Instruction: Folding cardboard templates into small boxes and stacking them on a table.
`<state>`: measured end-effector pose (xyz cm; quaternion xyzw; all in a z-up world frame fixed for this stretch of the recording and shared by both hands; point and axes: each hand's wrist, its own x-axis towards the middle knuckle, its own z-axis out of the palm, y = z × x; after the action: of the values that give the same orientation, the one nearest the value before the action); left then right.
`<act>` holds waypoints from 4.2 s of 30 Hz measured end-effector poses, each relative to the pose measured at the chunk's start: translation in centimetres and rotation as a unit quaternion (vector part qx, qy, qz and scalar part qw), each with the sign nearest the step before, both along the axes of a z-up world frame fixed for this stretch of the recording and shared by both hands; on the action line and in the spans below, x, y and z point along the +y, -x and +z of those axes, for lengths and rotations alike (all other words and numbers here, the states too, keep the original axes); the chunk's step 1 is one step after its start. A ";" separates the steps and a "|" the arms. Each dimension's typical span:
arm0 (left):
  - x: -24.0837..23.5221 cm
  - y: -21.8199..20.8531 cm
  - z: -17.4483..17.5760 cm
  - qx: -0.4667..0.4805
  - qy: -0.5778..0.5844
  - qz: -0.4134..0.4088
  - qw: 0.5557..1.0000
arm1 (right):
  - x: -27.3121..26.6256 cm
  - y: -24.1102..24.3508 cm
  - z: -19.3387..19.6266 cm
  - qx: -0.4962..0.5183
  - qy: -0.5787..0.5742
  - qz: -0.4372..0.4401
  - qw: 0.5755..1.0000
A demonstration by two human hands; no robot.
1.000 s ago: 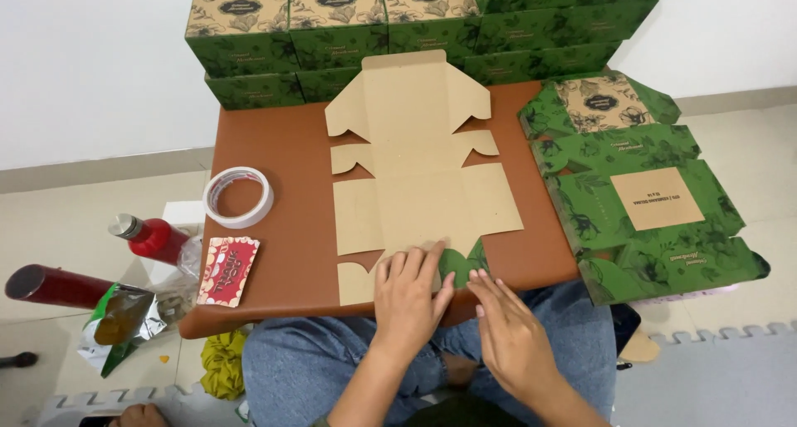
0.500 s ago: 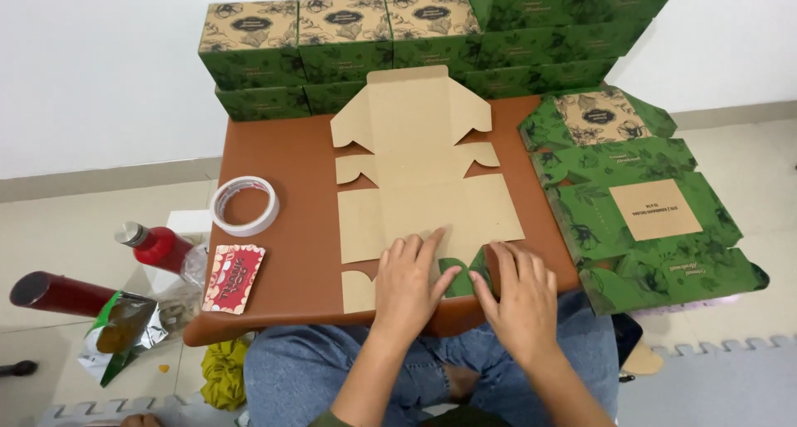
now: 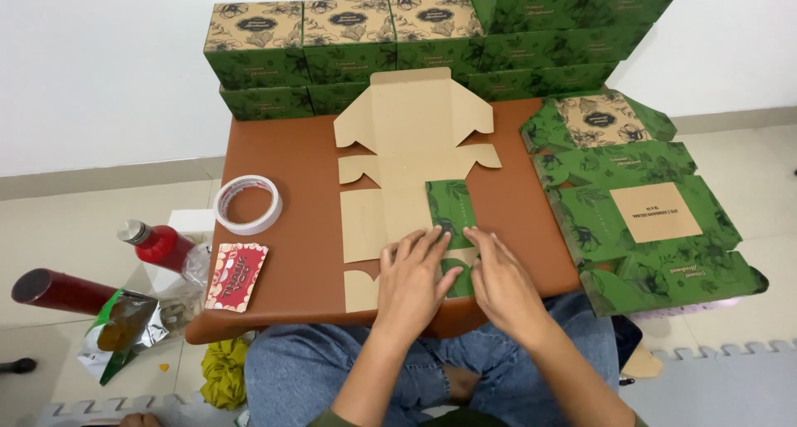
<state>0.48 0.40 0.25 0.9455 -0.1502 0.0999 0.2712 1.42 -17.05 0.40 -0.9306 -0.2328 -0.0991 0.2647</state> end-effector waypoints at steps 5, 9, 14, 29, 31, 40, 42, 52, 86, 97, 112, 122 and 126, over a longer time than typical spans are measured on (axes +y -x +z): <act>-0.1 0.0 -0.2 -0.009 -0.002 0.001 1.000 | -0.2 -8.0 -2.3 0.013 0.034 0.024 0.999; -0.1 0.1 -0.1 -0.012 -0.006 0.003 1.000 | 0.9 -10.3 -1.0 0.032 0.036 0.008 0.999; 0.1 0.3 0.3 -0.011 0.007 0.001 1.000 | 0.9 -6.0 -0.2 0.011 0.071 0.002 0.997; 0.1 0.3 0.0 -0.031 0.004 0.005 1.000 | 1.4 -12.0 -3.7 -0.052 0.145 -0.027 0.988; 0.1 0.4 0.1 -0.024 0.005 0.003 1.000 | 1.6 -12.9 -4.4 -0.059 0.155 -0.030 0.986; 0.1 0.2 -0.3 -0.025 -0.002 0.001 1.000 | 1.9 -12.5 -5.4 -0.148 0.215 -0.156 0.953; 0.2 0.2 -0.3 -0.020 -0.002 -0.001 1.000 | 2.0 -12.3 -5.0 -0.157 0.185 -0.133 0.961; 0.1 0.2 0.0 -0.012 0.004 -0.006 1.000 | 2.5 -16.7 -4.0 -0.019 0.105 -0.040 0.993; -0.8 1.7 -0.2 -0.177 0.019 0.078 0.981 | -1.1 1.8 -0.4 -0.040 0.030 0.011 0.999; 5.0 10.2 -5.8 -0.107 -0.134 0.337 0.926 | -1.1 1.6 -0.7 -0.102 0.024 -0.001 0.995; -0.7 10.4 -3.4 -0.103 -0.037 0.053 0.993 | -1.1 1.7 -0.8 -0.128 0.018 -0.004 0.992; 0.0 6.5 -2.0 -0.092 -0.018 0.058 0.994 | -1.0 1.9 -0.8 -0.124 0.019 -0.008 0.992; 0.1 4.9 -2.2 -0.108 -0.014 0.063 0.992 | -1.0 2.0 -0.6 -0.121 0.010 -0.005 0.993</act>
<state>-4.47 0.53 -1.99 0.9402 -0.1204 0.2165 0.2337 -0.56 -18.04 -0.16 -0.9154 -0.2598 -0.2097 0.2248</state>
